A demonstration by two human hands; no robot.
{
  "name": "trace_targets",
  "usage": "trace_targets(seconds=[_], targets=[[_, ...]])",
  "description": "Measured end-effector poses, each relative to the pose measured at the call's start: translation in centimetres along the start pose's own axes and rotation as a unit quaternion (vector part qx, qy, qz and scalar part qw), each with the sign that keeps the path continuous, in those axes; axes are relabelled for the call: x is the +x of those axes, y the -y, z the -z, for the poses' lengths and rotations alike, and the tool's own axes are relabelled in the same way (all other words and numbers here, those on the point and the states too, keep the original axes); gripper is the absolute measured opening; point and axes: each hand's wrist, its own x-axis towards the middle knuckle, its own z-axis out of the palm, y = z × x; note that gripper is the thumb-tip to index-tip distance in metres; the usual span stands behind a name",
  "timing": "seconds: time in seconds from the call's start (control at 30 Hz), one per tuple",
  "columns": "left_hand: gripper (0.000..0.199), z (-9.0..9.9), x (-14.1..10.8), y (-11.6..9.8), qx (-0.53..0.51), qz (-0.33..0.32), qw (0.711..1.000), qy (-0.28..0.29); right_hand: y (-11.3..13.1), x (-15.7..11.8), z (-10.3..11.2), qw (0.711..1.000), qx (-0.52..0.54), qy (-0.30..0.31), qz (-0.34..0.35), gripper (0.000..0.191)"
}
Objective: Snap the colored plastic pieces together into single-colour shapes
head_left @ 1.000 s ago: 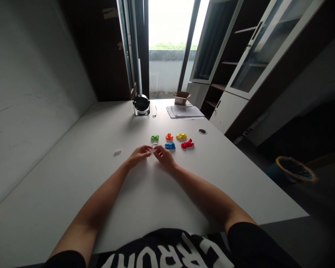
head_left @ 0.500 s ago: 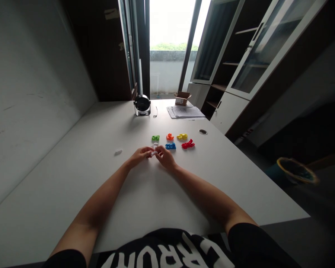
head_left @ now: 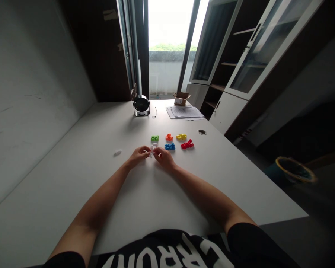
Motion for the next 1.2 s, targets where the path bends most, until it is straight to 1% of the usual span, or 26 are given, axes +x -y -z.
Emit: trace_targets(seconds=[0.2, 0.47, 0.67, 0.8, 1.0, 1.1, 1.2], targets=[[0.038, 0.1, 0.2, 0.2, 0.006, -0.007, 1.000, -0.004, 0.4, -0.1, 0.4, 1.000, 0.011, 0.007, 0.000, 0.011], [0.039, -0.2, 0.4, 0.0, 0.024, 0.004, 1.000, -0.006, 1.5, -0.2, 0.7, 1.000, 0.014, -0.020, 0.017, 0.012], [0.038, -0.4, 0.2, -0.5, 0.056, 0.000, 0.998, 0.019, 1.7, -0.2, 0.8, 0.999, 0.013, -0.021, 0.026, 0.012], [0.042, -0.3, 0.2, -0.6, 0.033, 0.006, 0.999, 0.031, 1.8, -0.2, 0.9, 0.999, 0.015, -0.020, 0.036, 0.013], [0.051, 0.0, 0.1, -0.5, -0.002, 0.040, 0.998, 0.051, 2.1, -0.3, 1.0, 0.997, 0.026, -0.030, 0.061, 0.014], [0.049, 0.0, 0.0, -0.5, 0.002, 0.033, 0.998, 0.057, 2.3, -0.3, 1.1, 0.997, 0.025, -0.023, 0.063, 0.014], [0.046, -0.1, -0.1, -0.5, 0.002, 0.019, 0.999, 0.048, 2.3, -0.3, 1.1, 0.998, 0.021, -0.017, 0.060, 0.012]])
